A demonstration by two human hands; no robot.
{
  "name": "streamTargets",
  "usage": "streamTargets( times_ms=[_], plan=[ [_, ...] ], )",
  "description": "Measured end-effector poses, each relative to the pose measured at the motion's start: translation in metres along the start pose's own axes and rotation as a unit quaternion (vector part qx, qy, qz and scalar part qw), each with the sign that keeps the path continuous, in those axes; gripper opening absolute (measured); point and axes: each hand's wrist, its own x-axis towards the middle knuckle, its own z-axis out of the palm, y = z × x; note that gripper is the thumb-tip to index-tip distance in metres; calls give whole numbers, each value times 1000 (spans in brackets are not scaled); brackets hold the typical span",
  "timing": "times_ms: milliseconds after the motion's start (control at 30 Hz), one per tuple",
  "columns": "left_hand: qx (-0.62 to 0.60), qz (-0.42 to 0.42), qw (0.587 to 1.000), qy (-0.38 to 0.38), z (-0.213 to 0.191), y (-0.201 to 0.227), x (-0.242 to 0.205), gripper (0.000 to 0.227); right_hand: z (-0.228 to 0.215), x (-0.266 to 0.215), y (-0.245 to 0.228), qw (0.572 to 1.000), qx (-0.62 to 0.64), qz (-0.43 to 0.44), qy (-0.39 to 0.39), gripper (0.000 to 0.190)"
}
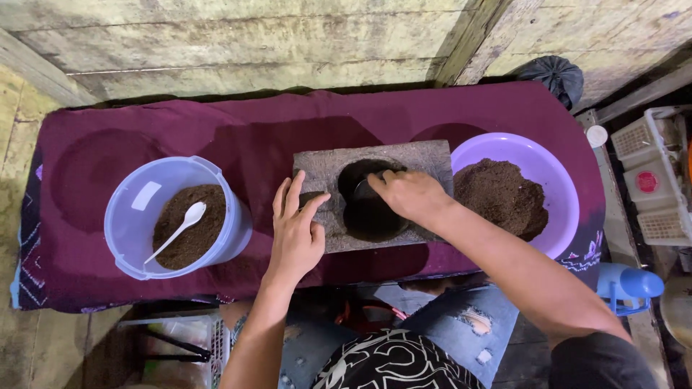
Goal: Transferring dark powder from a bowl to a stone mortar using a spoon
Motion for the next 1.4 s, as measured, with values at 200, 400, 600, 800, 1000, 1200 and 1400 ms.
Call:
streamTargets(
  times_ms=[200,400,600,800,1000,1200,1400],
  plan=[
    [12,0,1000,1,-1,1,2,56,-12,-4,4,987,-120,-62,90,45],
    [14,-6,1000,-1,0,1,0,57,9,-9,-11,978,-188,-9,95,51],
    [8,-5,1000,-7,-3,3,1,56,49,-8,-11,980,-187,-68,15,42],
    [13,-13,1000,-10,-2,3,-1,56,54,-9,-9,987,-106,-76,-91,26],
    [20,-24,999,-19,-3,5,-1,55,37,-14,-3,986,-35,-47,-154,37],
    [16,-26,999,-19,-1,3,-1,58,-24,-5,8,950,133,-9,-283,29],
    [18,-26,999,-16,-3,6,1,55,-81,7,11,881,275,18,-385,34]
  ],
)
